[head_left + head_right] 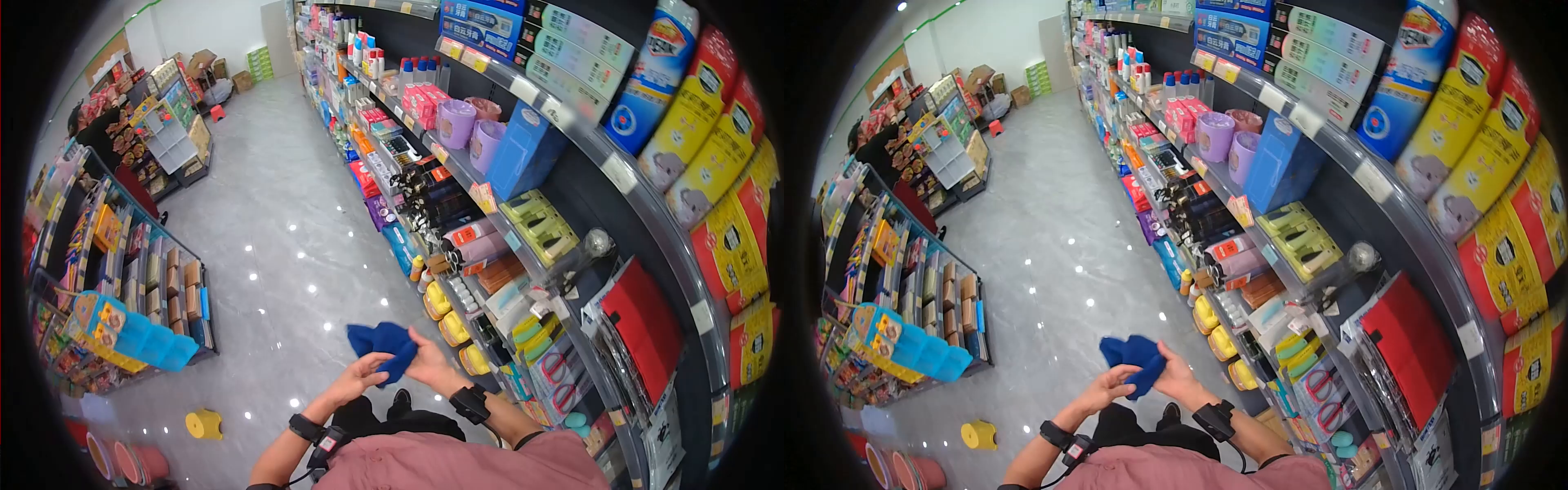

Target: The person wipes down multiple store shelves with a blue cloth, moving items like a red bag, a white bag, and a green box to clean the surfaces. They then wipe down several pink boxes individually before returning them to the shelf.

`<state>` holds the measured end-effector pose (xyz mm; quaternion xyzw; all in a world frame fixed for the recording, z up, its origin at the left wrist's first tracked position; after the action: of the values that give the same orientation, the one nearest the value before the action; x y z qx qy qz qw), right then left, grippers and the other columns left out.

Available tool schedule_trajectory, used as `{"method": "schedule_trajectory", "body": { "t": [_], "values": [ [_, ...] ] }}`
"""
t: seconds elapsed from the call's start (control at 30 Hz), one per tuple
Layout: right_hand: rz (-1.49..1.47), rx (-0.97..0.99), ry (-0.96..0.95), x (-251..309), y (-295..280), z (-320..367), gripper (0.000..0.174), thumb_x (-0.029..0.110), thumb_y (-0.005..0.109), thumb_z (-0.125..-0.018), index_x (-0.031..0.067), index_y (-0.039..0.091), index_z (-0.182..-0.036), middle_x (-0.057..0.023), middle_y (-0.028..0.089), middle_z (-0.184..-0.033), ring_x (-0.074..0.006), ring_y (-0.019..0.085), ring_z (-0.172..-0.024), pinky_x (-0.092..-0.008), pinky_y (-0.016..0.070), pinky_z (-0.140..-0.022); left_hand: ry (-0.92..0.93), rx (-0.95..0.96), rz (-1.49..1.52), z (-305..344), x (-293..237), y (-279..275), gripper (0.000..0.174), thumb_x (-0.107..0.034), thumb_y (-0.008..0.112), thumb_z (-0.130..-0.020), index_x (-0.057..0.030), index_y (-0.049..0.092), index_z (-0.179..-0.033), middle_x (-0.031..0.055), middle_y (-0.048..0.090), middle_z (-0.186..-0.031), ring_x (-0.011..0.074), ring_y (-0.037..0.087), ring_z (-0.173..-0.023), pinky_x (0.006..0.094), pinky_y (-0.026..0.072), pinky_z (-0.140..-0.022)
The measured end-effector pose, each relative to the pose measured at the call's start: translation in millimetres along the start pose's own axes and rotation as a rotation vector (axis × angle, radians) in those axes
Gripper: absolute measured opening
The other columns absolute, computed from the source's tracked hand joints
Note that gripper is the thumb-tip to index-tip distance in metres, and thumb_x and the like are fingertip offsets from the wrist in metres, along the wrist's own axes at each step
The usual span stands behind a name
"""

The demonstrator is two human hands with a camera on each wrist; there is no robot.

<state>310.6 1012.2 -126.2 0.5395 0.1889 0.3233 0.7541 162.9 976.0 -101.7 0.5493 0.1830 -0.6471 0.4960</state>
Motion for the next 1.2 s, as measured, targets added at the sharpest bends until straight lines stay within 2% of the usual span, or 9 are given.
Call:
{"method": "schedule_trajectory", "body": {
  "t": [0.1,0.27,0.33,0.43,0.7,0.9,1.03,1.07,1.2],
  "values": [
    [-0.104,0.046,-0.169,39,28,-21,0.041,0.026,0.043,-0.089,-0.0001,0.043,-0.120,-0.0136,0.048,-0.122,-0.0272,0.044,-0.114,-0.0405,0.0319,-0.098,0.094,-0.066,-0.163,-11,-10,-65,0.036,-0.006,0.058,-0.082,-0.0039,0.048,-0.116,0.0081,0.054,-0.114,0.0174,0.051,-0.105,0.0312,0.0426,-0.089],
    [-0.037,0.172,-0.525,108,44,-48,0.044,0.002,0.043,-0.079,-0.0013,0.037,-0.123,-0.0123,0.047,-0.119,-0.0259,0.044,-0.112,-0.0392,0.0335,-0.097,-0.105,-0.202,0.049,-30,-23,-191,0.027,-0.008,0.056,-0.083,-0.0017,0.051,-0.109,0.0123,0.055,-0.109,0.0219,0.055,-0.099,0.0360,0.0482,-0.081],
    [0.491,-0.142,-0.891,129,53,-57,0.052,-0.009,0.039,-0.067,-0.0025,0.037,-0.118,-0.0147,0.046,-0.118,-0.0275,0.045,-0.110,-0.0394,0.0340,-0.096,-0.089,-0.221,0.059,-44,-38,-239,0.026,-0.008,0.056,-0.083,-0.0013,0.051,-0.108,0.0123,0.056,-0.106,0.0216,0.056,-0.098,0.0346,0.0487,-0.080],
    [0.743,-0.362,-1.282,158,72,-79,0.040,-0.006,0.047,-0.078,0.0014,0.037,-0.116,-0.0096,0.048,-0.109,-0.0219,0.048,-0.103,-0.0351,0.0374,-0.091,-0.074,-0.264,0.079,-56,-62,-304,0.022,-0.008,0.054,-0.084,-0.0010,0.052,-0.105,0.0125,0.057,-0.103,0.0221,0.057,-0.096,0.0338,0.0491,-0.079],
    [0.774,-0.616,-1.578,184,109,-146,0.033,-0.007,0.043,-0.084,0.0062,0.036,-0.114,-0.0059,0.047,-0.105,-0.0134,0.048,-0.091,-0.0277,0.0396,-0.082,-0.149,-0.365,-0.005,-84,-112,-449,0.018,-0.008,0.053,-0.083,-0.0009,0.052,-0.100,0.0123,0.058,-0.099,0.0221,0.057,-0.092,0.0338,0.0476,-0.078],
    [0.682,-0.715,-1.557,198,123,-189,0.039,-0.008,0.042,-0.083,0.0059,0.033,-0.119,-0.0058,0.047,-0.107,-0.0152,0.047,-0.096,-0.0280,0.0381,-0.085,-0.222,-0.212,0.091,-138,-130,-470,0.018,-0.007,0.051,-0.084,-0.0003,0.051,-0.100,0.0125,0.058,-0.098,0.0224,0.058,-0.091,0.0337,0.0476,-0.078],
    [0.728,-0.934,-1.562,250,107,-222,0.040,-0.007,0.045,-0.081,0.0047,0.035,-0.118,-0.0045,0.047,-0.107,-0.0153,0.046,-0.096,-0.0271,0.0366,-0.085,-0.232,-0.197,0.054,-184,-159,-493,0.019,-0.007,0.050,-0.084,0.0006,0.051,-0.101,0.0135,0.058,-0.098,0.0230,0.058,-0.091,0.0343,0.0479,-0.078],
    [0.961,-1.053,-1.646,272,100,-232,0.039,-0.007,0.047,-0.080,0.0035,0.037,-0.117,-0.0045,0.048,-0.106,-0.0152,0.046,-0.097,-0.0285,0.0357,-0.087,-0.230,-0.188,0.038,-197,-167,-503,0.019,-0.007,0.050,-0.084,0.0006,0.051,-0.101,0.0135,0.058,-0.098,0.0230,0.058,-0.091,0.0343,0.0479,-0.078],
    [0.870,-1.010,-1.760,344,88,-282,0.035,-0.003,0.047,-0.079,-0.0015,0.041,-0.113,-0.0096,0.050,-0.108,-0.0204,0.047,-0.100,-0.0292,0.0317,-0.091,-0.219,-0.261,0.006,-241,-199,-553,0.018,-0.008,0.050,-0.085,0.0005,0.051,-0.101,0.0135,0.057,-0.099,0.0229,0.058,-0.091,0.0346,0.0483,-0.078]
  ]
}}
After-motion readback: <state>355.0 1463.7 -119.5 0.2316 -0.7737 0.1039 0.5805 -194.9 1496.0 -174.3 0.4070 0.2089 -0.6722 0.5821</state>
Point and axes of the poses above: each hand's wrist, its own z-axis away from the middle knuckle, its own y-axis out of the palm, x = y × z, the point moved 3 cm from there along -z, towards the middle knuckle
